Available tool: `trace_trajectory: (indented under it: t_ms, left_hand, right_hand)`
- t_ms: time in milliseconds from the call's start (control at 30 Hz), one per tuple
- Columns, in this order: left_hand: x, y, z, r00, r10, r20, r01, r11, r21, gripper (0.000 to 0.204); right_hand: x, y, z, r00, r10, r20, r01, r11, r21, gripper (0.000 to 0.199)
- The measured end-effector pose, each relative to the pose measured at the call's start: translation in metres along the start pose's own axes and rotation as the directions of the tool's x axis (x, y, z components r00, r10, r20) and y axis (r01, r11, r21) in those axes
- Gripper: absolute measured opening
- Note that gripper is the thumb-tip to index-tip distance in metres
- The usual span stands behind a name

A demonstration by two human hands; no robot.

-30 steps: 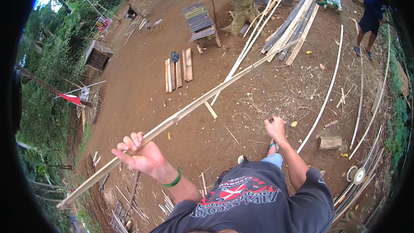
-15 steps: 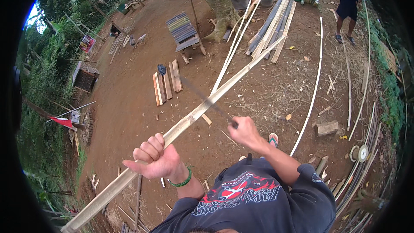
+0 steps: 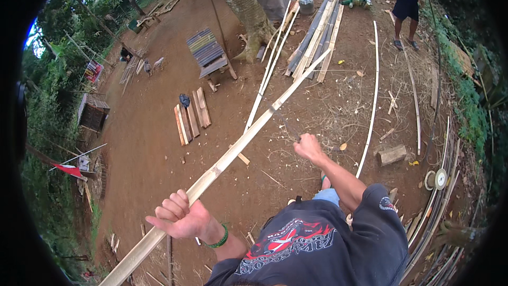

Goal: The person uses a machete to split long bamboo poles into thin strips. They hold the bamboo vertically and strike it with the machete to separate the sections, then inspect the resulting strips. The work is performed outdoors on a dirt ground with other bamboo materials nearby.

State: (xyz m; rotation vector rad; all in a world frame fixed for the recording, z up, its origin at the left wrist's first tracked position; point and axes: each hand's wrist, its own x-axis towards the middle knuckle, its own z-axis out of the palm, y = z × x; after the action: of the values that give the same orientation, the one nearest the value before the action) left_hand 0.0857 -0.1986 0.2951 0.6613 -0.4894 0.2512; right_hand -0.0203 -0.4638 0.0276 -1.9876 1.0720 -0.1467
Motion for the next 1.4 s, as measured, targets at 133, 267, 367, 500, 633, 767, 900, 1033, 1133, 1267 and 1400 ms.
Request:
trace_trajectory:
  t_ms: [133,267,367,500,633,767,900,1033,1133,1267,1400]
  left_hand:
    - [0.001,0.002,0.001,0.974,0.013,-0.227,0.003,0.997,0.071,0.058]
    - [-0.003,0.017,0.010,0.998,0.034,-0.051,-0.029,0.995,0.092,0.057]
    - [0.006,0.023,-0.001,0.994,0.058,-0.097,-0.047,0.992,0.114,0.057]
    - [0.003,0.011,0.001,0.964,0.094,-0.247,-0.056,0.986,0.156,0.057]
    - [0.000,0.021,0.011,0.989,0.081,-0.120,-0.065,0.989,0.136,0.057]
    - [0.003,0.030,0.016,0.968,0.122,-0.218,-0.084,0.981,0.176,0.057]
    - [0.003,0.032,-0.002,0.939,0.120,-0.321,-0.046,0.972,0.229,0.057]
    - [0.004,0.024,0.006,0.855,0.133,-0.501,-0.019,0.974,0.225,0.057]
    - [0.008,0.035,-0.004,0.849,0.096,-0.520,0.020,0.977,0.213,0.057]
    - [0.009,0.043,-0.014,0.840,0.085,-0.535,0.033,0.978,0.206,0.058]
    - [0.009,0.044,-0.037,0.774,0.136,-0.619,0.030,0.968,0.251,0.055]
  right_hand:
    - [-0.045,-0.069,0.000,0.848,-0.519,0.108,0.519,0.854,0.029,0.019]
    - [0.065,0.068,0.006,0.992,-0.003,-0.125,-0.005,0.998,-0.065,0.026]
    - [0.077,0.085,-0.015,0.990,0.134,-0.045,-0.135,0.990,-0.040,0.032]
    - [0.012,0.011,-0.012,0.939,-0.341,0.053,0.341,0.940,0.016,0.022]
    - [0.055,0.058,-0.014,0.931,-0.357,-0.076,0.355,0.934,-0.047,0.019]
    - [0.133,0.147,-0.020,0.962,0.253,-0.104,-0.260,0.964,-0.058,0.038]
    - [0.057,0.078,-0.014,0.995,-0.103,0.008,0.103,0.994,0.029,0.032]
    - [0.003,0.023,-0.005,0.881,-0.437,0.182,0.442,0.897,0.016,0.024]
    - [0.029,0.042,0.001,0.853,-0.506,0.129,0.512,0.858,-0.025,0.023]
    - [0.078,0.085,0.008,0.989,0.130,0.076,-0.122,0.988,-0.096,0.030]
    - [0.019,0.041,0.007,0.952,-0.269,0.145,0.264,0.963,0.055,0.030]
